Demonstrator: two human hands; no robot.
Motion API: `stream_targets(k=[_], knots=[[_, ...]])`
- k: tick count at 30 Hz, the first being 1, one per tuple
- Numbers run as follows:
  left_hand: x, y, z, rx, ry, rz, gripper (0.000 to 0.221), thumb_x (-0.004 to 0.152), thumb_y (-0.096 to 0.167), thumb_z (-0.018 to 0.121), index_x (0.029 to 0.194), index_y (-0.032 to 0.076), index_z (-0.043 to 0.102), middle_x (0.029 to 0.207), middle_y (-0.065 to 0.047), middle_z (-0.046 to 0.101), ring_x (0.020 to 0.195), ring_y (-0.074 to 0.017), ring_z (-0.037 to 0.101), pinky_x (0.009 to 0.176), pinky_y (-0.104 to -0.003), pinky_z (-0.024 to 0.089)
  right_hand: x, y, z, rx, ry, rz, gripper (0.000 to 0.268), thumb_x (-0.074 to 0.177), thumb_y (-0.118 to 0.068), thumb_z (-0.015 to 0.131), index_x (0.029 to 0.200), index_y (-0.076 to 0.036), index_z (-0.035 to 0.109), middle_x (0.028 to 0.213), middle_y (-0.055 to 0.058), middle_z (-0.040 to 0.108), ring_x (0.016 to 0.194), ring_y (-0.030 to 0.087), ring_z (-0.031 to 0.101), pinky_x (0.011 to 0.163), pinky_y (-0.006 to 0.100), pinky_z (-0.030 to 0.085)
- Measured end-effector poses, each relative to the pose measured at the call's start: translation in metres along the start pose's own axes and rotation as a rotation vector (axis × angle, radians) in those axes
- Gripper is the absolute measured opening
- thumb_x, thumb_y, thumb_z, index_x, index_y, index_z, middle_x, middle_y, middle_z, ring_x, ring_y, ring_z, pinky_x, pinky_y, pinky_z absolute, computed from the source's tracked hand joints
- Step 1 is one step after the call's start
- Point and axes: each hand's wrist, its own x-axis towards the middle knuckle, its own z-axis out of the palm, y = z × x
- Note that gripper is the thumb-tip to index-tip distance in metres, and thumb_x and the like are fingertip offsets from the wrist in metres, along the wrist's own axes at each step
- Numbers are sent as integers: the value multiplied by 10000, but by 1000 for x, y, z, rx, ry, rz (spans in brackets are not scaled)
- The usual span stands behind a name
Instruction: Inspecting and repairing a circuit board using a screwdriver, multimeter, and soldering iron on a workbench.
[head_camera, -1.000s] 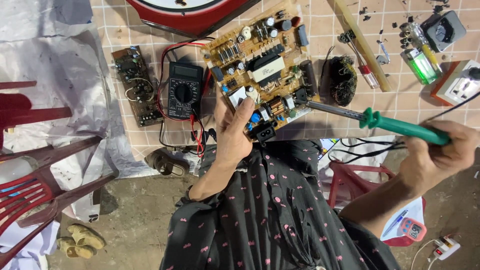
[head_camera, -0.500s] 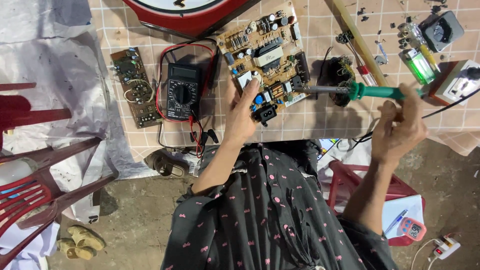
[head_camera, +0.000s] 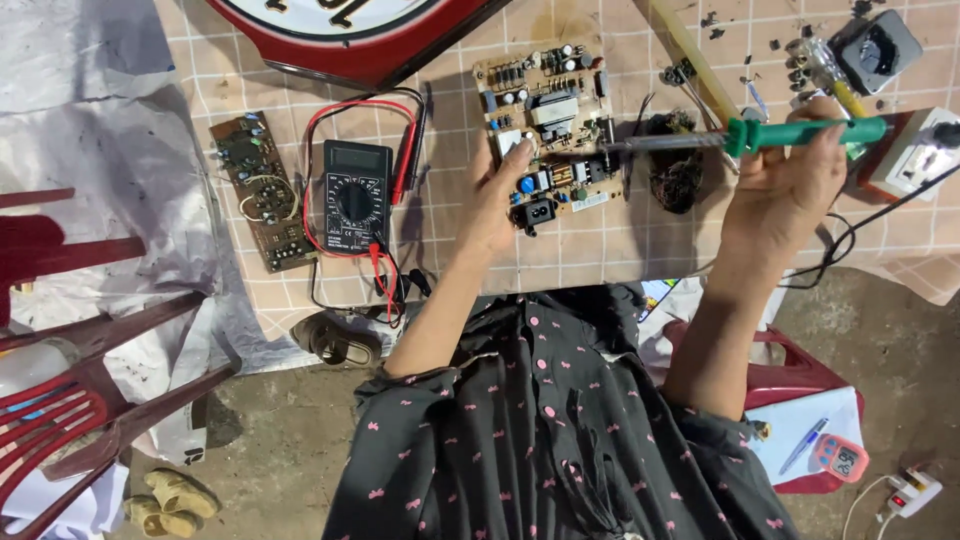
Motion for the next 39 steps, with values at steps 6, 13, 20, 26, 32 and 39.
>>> stream_targets(k=[6, 13, 20, 26, 32, 39], knots=[[2, -2, -10, 274, -31, 83, 1087, 561, 600, 514, 1355, 69, -5, 1446, -113, -8, 1339, -239, 28, 1054, -462, 86, -4, 13, 19, -33, 99, 93, 336, 762, -352, 613, 966, -149, 439, 917, 106, 631, 719, 187, 627, 579, 272, 540], [0, 9, -24, 1031, 131, 721, 459, 832, 466, 432, 875, 21, 535, 438, 35, 357, 318, -72, 304, 280, -195, 271, -6, 22, 20, -135, 39, 115, 286, 807, -421, 483, 932, -164, 490, 877, 87, 649, 728, 178, 606, 614, 265, 515], [0, 17, -26, 1014, 377, 1263, 168, 796, 117, 668, 856, 42, 530, 730, -75, 552, 572, -162, 528, 492, -271, 449, -2, 30, 3, -149, 65, 91, 333, 812, -436, 489, 1010, -171, 533, 940, 57, 642, 842, 199, 627, 687, 294, 508], [39, -16, -23, 886, 105, 1252, 221, 751, 24, 715, 913, 48, 567, 834, -46, 528, 742, -149, 521, 700, -222, 475, -8, 33, 7, -139, 2, 16, 303, 842, -412, 481, 992, -154, 532, 951, 71, 605, 864, 153, 598, 663, 254, 500], [37, -13, -21, 1060, 50, 1263, 282, 730, 130, 753, 919, 88, 548, 858, -25, 475, 783, -152, 472, 788, -294, 352, -8, 37, 7, -136, -39, -3, 298, 856, -404, 490, 1004, -148, 534, 990, 81, 574, 948, 163, 577, 747, 269, 509], [36, -9, -17, 1071, 52, 1257, 176, 766, 105, 701, 871, 90, 560, 836, -18, 462, 744, -144, 450, 771, -297, 341, -7, 39, 7, -228, -46, -5, 291, 870, -417, 459, 992, -155, 497, 938, 83, 560, 865, 154, 553, 660, 249, 467]])
